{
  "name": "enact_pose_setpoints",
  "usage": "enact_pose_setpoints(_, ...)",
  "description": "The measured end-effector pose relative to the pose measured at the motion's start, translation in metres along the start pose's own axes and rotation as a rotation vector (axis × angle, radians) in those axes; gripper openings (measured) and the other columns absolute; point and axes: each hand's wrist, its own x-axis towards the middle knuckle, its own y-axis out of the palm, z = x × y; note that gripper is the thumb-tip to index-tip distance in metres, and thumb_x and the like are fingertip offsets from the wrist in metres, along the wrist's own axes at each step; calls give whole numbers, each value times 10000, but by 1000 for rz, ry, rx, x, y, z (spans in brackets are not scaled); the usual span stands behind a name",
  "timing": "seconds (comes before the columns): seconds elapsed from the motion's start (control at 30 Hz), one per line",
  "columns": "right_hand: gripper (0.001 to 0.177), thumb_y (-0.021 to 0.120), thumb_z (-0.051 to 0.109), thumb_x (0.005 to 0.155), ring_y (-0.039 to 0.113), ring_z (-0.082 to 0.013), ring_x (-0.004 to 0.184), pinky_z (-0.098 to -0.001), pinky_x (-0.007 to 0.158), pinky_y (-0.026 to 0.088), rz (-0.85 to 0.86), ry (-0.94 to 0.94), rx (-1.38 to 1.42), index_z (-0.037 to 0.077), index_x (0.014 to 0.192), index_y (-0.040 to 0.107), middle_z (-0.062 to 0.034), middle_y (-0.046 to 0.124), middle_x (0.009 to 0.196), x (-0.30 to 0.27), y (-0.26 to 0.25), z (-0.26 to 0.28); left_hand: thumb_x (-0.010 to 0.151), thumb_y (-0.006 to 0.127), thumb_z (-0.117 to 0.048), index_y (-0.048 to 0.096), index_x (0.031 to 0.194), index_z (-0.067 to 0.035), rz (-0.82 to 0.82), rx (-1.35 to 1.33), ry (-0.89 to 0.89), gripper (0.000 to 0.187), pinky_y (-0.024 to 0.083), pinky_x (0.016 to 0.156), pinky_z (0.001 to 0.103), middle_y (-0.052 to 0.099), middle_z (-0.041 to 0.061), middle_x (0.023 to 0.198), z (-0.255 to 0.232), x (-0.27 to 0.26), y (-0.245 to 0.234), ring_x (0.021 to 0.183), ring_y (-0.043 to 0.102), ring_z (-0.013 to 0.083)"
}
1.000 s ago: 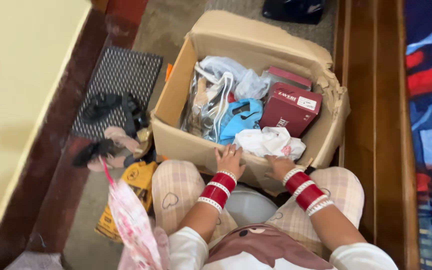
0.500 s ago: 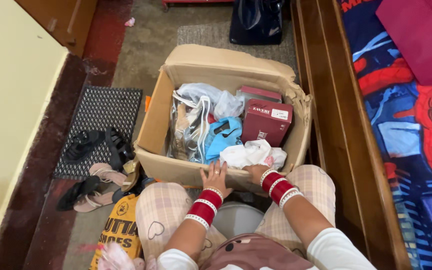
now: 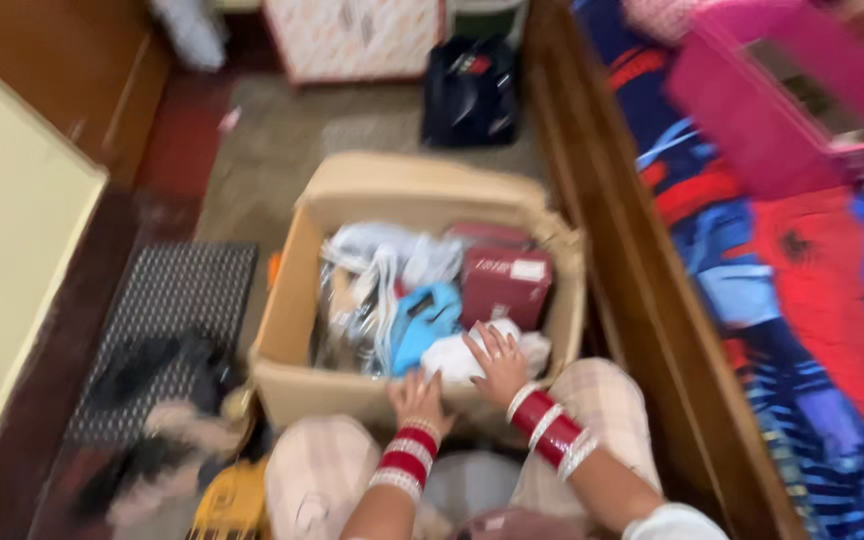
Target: The person sits on the floor and sorts through a cardboard box containing various shoes and shoe boxes. They pick up individual shoes, inspect them, and place them on the floor or back into the box.
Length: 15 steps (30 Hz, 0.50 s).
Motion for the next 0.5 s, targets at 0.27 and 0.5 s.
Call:
enact_pose_setpoints(0.27, 654, 704, 229, 859, 373, -538, 1405, -690, 1161, 266, -651, 98, -44, 42, 1436, 460, -313, 389, 1530, -24, -70, -4, 773, 734, -702, 321, 1568, -228, 165, 83, -15, 1014, -27, 1209, 679, 290, 55, 1656, 1, 4, -35, 1570, 127, 298)
enact_pose_setpoints(0.5, 658, 721, 244, 869, 344, -523, 1442, -703, 1175, 236, -513, 118, -31, 76, 1457, 476, -297, 357, 1567, -15, -45, 7, 729, 769, -679, 370, 1537, -193, 14, 19, 17, 1024, -16, 1198, 684, 366, 85, 1607, 6, -4, -17, 1537, 202, 320)
